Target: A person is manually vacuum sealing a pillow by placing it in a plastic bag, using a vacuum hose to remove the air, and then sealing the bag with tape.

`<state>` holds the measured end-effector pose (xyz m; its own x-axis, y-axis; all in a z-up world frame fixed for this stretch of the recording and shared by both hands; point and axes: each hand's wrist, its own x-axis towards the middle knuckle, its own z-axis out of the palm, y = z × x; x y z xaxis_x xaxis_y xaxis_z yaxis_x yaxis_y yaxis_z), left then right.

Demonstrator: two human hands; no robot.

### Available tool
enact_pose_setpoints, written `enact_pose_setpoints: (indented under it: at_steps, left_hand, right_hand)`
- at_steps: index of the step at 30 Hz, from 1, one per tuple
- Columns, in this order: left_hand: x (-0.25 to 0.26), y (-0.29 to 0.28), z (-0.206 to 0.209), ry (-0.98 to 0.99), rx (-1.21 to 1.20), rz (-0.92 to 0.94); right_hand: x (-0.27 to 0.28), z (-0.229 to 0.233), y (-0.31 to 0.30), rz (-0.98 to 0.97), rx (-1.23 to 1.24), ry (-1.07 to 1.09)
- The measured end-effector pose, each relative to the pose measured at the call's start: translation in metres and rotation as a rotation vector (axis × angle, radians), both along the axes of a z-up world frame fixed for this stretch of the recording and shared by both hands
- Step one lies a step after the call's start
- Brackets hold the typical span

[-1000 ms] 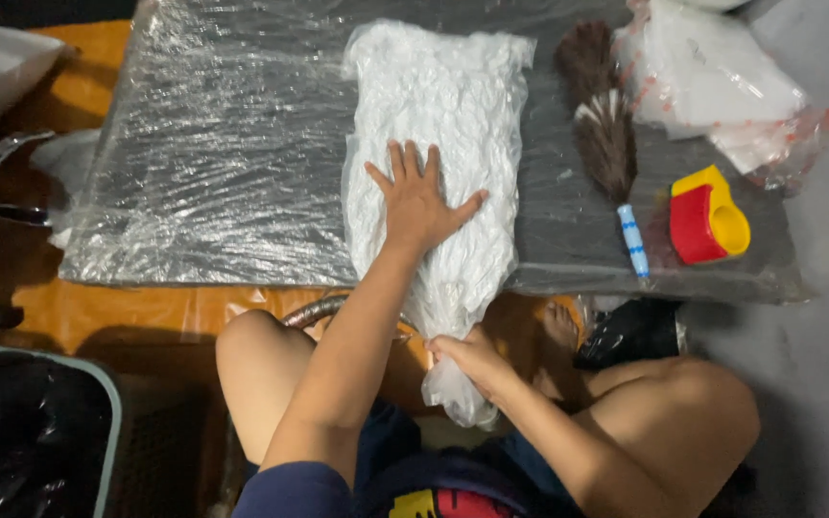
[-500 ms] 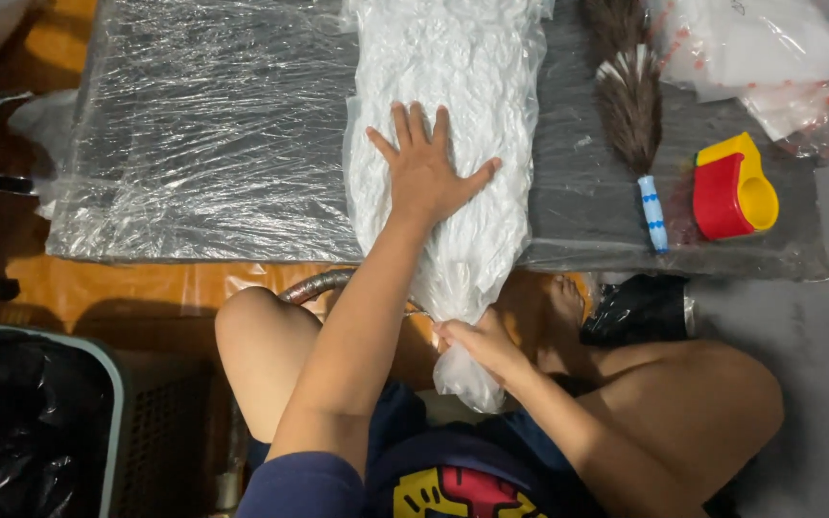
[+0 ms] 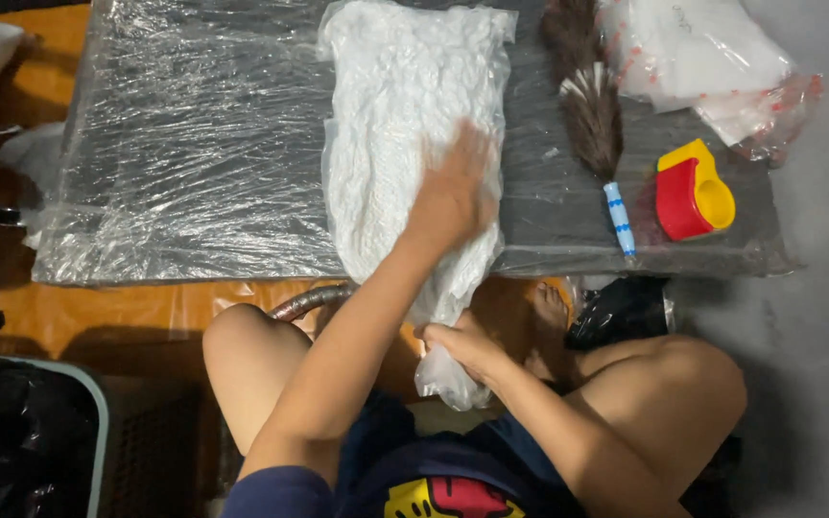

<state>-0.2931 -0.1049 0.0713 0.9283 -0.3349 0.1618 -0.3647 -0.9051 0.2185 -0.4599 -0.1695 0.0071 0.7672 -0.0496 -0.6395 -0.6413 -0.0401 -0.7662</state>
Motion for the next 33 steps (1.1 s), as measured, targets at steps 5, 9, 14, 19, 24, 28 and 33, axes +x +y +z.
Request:
enact_pose_setpoints:
  at_steps: [5,9,14,19,24,28,33]
  left_hand:
    - [-0.012,-0.005,-0.039,-0.015,-0.024,-0.491]
    - [-0.012,-0.008,-0.041,-0.014,-0.003,-0.491]
    - [-0.015,-0.012,-0.029,-0.024,0.086,-0.43]
    - [-0.009,-0.006,-0.043,-0.05,-0.215,-0.46]
    - [0.014,0.035,-0.037,-0.181,-0.522,-0.036]
    - [0.046,0.097,-0.064,-0.11,-0.344,0.587]
    - [0.057,0.106,-0.082,0.155,-0.31,0.66]
  right_hand:
    - [-0.002,-0.02,-0.001,-0.094,0.135,-0.064]
    - [-0.005,-0.027,-0.007,-0.082,0.147,-0.073]
    - [-0.005,-0.026,-0.008,-0.09,0.202,-0.061]
    - [-0.003,-0.019,-0.007,-0.092,0.236,-0.045]
    - [0.003,-0.004,-0.008,-0.089,0.286,-0.037]
    - [0.005,0.001,-0.006,-0.067,0.275,-0.019]
    - [0.006,0.005,-0.002,-0.077,0.255,-0.04]
